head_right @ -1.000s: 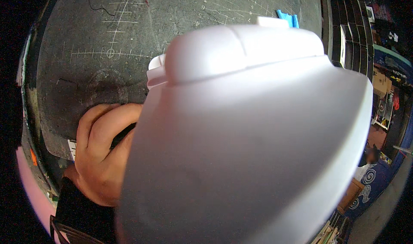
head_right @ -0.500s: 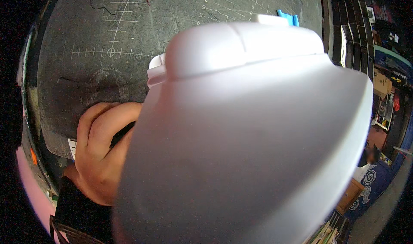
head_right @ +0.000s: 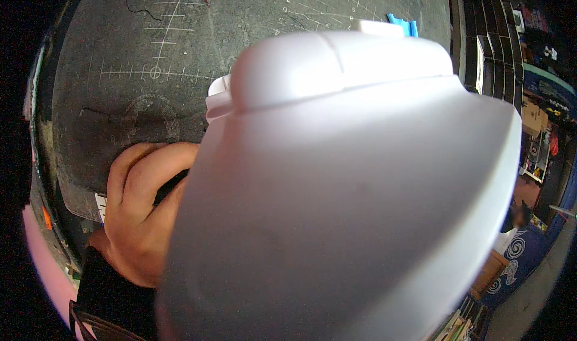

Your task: Assembling, cleaning, and packaging plastic mobile phone stands at a workstation.

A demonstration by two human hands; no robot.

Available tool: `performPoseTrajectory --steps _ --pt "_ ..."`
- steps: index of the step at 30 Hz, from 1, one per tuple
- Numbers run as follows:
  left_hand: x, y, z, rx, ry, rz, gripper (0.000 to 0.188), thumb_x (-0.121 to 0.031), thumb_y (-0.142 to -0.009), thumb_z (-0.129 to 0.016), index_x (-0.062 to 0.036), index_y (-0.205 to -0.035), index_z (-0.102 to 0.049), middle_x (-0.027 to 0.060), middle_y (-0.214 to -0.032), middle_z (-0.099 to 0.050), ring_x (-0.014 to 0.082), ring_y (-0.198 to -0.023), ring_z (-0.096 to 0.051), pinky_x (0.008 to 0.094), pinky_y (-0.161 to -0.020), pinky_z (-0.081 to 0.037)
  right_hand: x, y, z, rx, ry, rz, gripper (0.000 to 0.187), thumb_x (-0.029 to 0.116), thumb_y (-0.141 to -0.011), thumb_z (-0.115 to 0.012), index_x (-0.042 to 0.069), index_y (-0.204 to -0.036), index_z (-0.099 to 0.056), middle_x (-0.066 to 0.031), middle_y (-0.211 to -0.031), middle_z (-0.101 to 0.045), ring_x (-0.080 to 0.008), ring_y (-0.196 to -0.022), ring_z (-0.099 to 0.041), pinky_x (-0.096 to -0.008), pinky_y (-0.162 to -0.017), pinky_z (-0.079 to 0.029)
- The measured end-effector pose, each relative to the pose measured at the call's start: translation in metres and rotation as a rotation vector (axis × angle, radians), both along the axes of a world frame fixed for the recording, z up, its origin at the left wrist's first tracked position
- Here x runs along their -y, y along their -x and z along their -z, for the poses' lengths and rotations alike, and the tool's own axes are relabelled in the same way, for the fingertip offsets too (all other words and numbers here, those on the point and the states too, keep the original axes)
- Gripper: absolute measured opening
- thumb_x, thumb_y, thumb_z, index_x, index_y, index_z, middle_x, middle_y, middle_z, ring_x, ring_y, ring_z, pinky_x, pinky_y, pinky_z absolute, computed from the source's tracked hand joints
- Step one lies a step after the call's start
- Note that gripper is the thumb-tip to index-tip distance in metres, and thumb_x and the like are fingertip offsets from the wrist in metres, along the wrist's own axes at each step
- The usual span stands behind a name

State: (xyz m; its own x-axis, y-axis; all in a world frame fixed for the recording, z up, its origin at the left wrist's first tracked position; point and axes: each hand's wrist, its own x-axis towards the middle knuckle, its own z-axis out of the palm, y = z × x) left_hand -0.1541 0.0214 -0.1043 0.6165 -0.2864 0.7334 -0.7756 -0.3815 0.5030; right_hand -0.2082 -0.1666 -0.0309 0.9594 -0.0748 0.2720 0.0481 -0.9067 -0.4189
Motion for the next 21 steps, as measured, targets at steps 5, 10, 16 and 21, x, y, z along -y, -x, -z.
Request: performPoseTrajectory --steps 5,10,16,21 --pt "0.0 0.0 -0.002 -0.013 -0.005 -0.002 0.009 -0.024 -0.088 -0.077 -0.0174 -0.089 -0.072 -0.0055 -0.126 -0.075 0.0166 -0.112 -0.064 0.0369 -0.088 -0.053 0.013 0.008 0.01 0.011 -0.136 0.02 0.015 0.008 -0.096 -0.066 -0.003 -0.106 -0.068 -0.0034 -0.082 -0.063 -0.0169 -0.078 -0.056 -0.0312 -0.077 -0.045" --pt "-0.001 0.001 -0.003 -0.025 -0.005 -0.003 0.009 -0.024 -0.087 -0.078 -0.0174 -0.089 -0.071 -0.0057 -0.126 -0.075 0.0166 -0.112 -0.064 0.037 -0.088 -0.053 0.013 0.001 -0.007 -0.04 0.083 -0.067 0.013 0.007 -0.095 -0.065 -0.002 -0.104 -0.067 -0.0039 -0.083 -0.063 -0.018 -0.08 -0.057 -0.0309 -0.08 -0.045" --pt "-0.001 0.002 -0.004 -0.041 -0.003 0.003 0.009 -0.023 -0.087 -0.078 -0.0175 -0.089 -0.071 -0.0058 -0.126 -0.075 0.0166 -0.112 -0.064 0.037 -0.087 -0.053 0.002 -0.002 -0.014 -0.069 0.069 -0.011 0.011 0.005 -0.094 -0.064 -0.001 -0.101 -0.067 -0.0047 -0.086 -0.064 -0.0188 -0.082 -0.057 -0.0319 -0.081 -0.045" --pt "-0.001 0.002 -0.005 -0.054 -0.004 0.004 0.009 -0.023 -0.087 -0.078 -0.0176 -0.089 -0.071 -0.0059 -0.126 -0.075 0.0167 -0.111 -0.064 0.0371 -0.087 -0.054 0.004 -0.001 -0.007 -0.011 0.112 -0.028 0.011 0.005 -0.093 -0.064 -0.002 -0.102 -0.067 -0.005 -0.087 -0.064 -0.0185 -0.082 -0.057 -0.0312 -0.081 -0.045"
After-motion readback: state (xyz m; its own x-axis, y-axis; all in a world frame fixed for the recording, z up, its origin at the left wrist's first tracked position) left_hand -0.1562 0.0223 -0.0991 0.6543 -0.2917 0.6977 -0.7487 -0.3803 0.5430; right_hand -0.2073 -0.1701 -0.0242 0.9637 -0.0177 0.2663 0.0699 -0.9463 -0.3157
